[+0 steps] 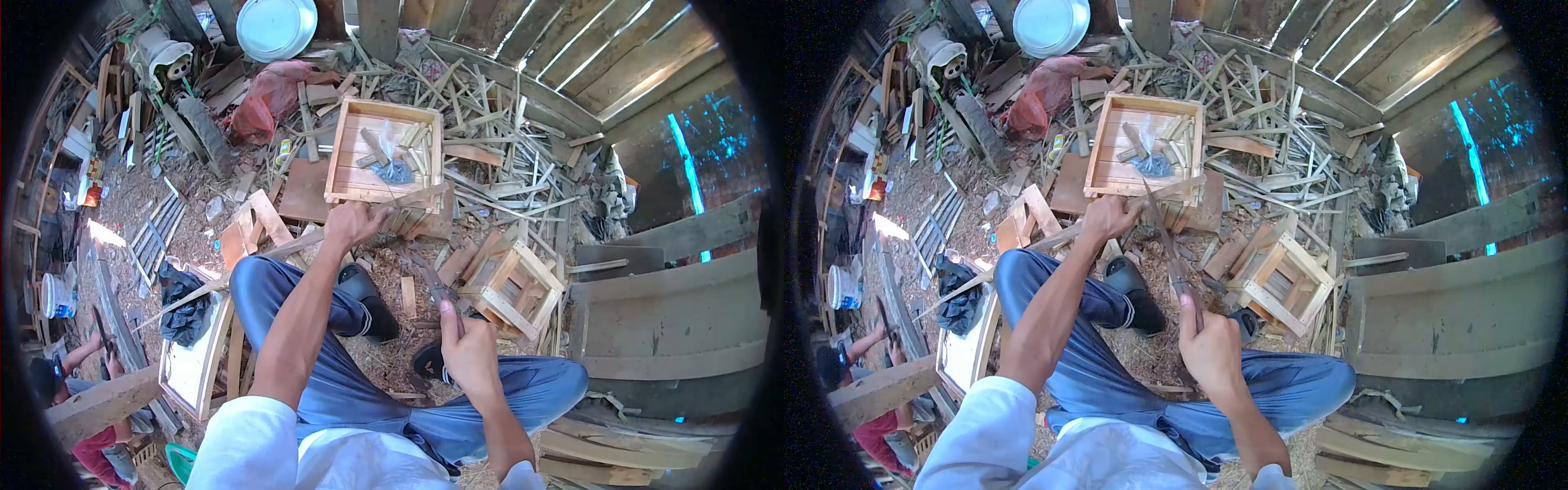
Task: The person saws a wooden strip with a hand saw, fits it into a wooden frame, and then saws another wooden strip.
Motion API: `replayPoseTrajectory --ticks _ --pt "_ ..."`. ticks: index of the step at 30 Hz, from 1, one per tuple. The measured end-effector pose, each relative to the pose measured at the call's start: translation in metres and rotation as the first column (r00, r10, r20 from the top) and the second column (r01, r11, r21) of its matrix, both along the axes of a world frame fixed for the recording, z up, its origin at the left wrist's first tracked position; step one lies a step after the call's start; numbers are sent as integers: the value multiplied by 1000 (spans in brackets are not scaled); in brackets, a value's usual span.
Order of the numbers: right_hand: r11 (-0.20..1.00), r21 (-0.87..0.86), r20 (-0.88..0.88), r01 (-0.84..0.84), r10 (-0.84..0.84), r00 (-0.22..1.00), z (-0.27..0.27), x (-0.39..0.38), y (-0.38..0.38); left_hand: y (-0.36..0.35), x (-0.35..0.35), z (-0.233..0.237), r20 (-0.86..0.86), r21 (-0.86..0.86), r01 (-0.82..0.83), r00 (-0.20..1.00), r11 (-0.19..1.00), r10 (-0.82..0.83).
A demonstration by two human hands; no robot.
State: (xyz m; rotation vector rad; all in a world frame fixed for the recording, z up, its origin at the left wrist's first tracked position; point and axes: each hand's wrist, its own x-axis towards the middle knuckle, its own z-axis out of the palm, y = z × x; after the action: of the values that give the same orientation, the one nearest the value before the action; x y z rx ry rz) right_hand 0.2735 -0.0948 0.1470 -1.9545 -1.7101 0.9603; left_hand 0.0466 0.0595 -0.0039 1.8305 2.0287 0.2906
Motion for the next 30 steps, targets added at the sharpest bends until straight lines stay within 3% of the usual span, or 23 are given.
replayPoseTrajectory --ticks 2,4,5,6,8,10,13,17,19,20,22,23,25,27,28,30 --pt "991 128 -59 35 -28 998 -4 -6 6 -3 -1 0 20 -2 -7 1000 1000 7" --pt "988 156 -35 24 -19 999 -57 -12 19 -5 3 14 70 -79 5 998 997 1" --pt "979 206 -30 1 5 1000 -84 -20 35 -4 2 5 122 153 -15 993 988 -3" --pt "974 225 -43 -11 21 999 -95 -26 40 4 -4 11 108 172 -28 994 985 9" --pt "980 191 -124 56 -33 992 -113 -16 25 -4 -2 8 39 -54 28 999 998 -26" --pt "975 217 -128 37 -9 992 -139 -2 22 -3 -1 5 53 -70 34 998 997 -30" --pt "952 254 -419 168 -48 907 -177 5 23 0 -4 5 76 -87 24 997 996 -18" --pt "972 219 -346 82 -1 938 -159 8 12 4 -8 11 86 -138 33 996 990 -21" --pt "962 271 -104 -9 39 994 -79 5 -7 1 -4 17 77 -191 36 997 981 -22" --pt "963 270 -97 -8 35 995 -60 8 -14 -1 -3 20 74 -187 38 997 982 -24" --pt "998 59 -91 18 -12 996 -38 13 -27 -2 -5 20 77 -189 44 997 981 -29" --pt "999 48 -83 25 -21 996 -32 12 -28 -4 -5 17 59 -158 35 998 987 -26" --pt "990 134 -106 30 -16 994 -28 6 -19 1 -1 13 55 -123 53 997 991 -46" --pt "946 322 18 27 -35 999 -66 -10 20 -2 3 10 40 -115 46 998 992 -42" --pt "957 286 -33 54 -47 998 -84 -29 40 -6 5 6 33 -119 65 998 991 -62" --pt "954 291 -117 78 -45 992 -100 -49 68 2 -4 6 41 85 37 998 996 -41"
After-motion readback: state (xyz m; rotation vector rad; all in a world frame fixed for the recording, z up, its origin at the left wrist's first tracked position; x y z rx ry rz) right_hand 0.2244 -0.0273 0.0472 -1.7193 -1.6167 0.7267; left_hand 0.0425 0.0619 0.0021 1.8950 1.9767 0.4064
